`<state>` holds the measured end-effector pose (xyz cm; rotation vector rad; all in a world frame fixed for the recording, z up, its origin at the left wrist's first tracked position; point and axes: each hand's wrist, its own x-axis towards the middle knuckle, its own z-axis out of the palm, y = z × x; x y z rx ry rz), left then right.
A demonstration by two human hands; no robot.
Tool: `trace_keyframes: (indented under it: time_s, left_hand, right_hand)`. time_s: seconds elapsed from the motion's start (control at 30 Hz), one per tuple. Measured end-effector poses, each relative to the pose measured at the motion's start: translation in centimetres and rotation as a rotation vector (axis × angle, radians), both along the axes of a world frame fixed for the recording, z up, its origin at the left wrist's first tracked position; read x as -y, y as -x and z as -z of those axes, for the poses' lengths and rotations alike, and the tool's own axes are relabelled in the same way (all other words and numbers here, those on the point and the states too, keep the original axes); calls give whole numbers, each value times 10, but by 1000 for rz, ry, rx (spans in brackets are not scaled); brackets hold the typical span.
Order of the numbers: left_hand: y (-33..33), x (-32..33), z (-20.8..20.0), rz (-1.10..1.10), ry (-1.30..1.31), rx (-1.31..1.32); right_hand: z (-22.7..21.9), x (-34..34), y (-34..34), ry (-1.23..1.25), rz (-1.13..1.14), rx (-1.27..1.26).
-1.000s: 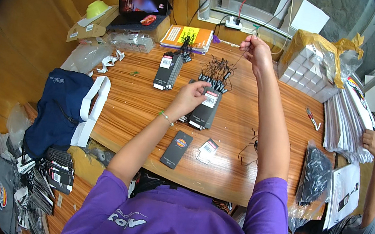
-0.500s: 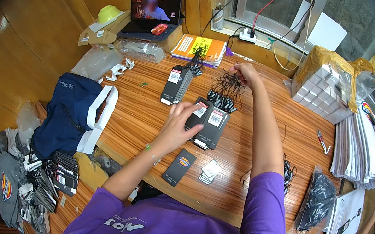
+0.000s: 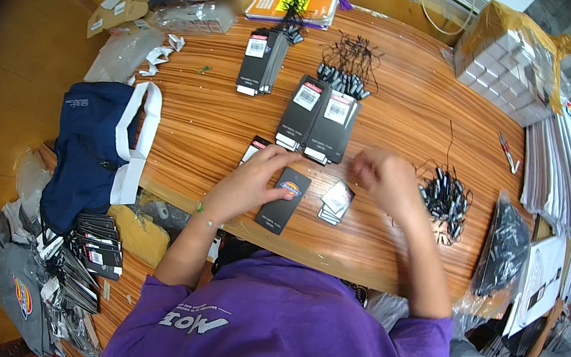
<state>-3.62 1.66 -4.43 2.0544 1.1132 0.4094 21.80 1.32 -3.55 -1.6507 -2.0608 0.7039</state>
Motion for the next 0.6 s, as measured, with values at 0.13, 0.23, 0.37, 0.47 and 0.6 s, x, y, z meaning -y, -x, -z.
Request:
trace_keyframes:
  time_s: [0.13,0.23,0.37,0.47,0.6]
  left_hand:
    - [4,-9,17,4,111,-17]
    - [6,-7,23,16,26,8]
    - [10,-1,20,31,-311,-4]
    - [15,4,15,-73,-76,54]
    - [20,7,19,-251,446,375]
  right_hand:
    - [28,52,25,-140,102,160]
    - [37,59,32,-202,161,134]
    - [45,60,33,-205,238,-54]
    - [44,60,36,-28,312,-329]
    - [51,64,37,154,302,-746]
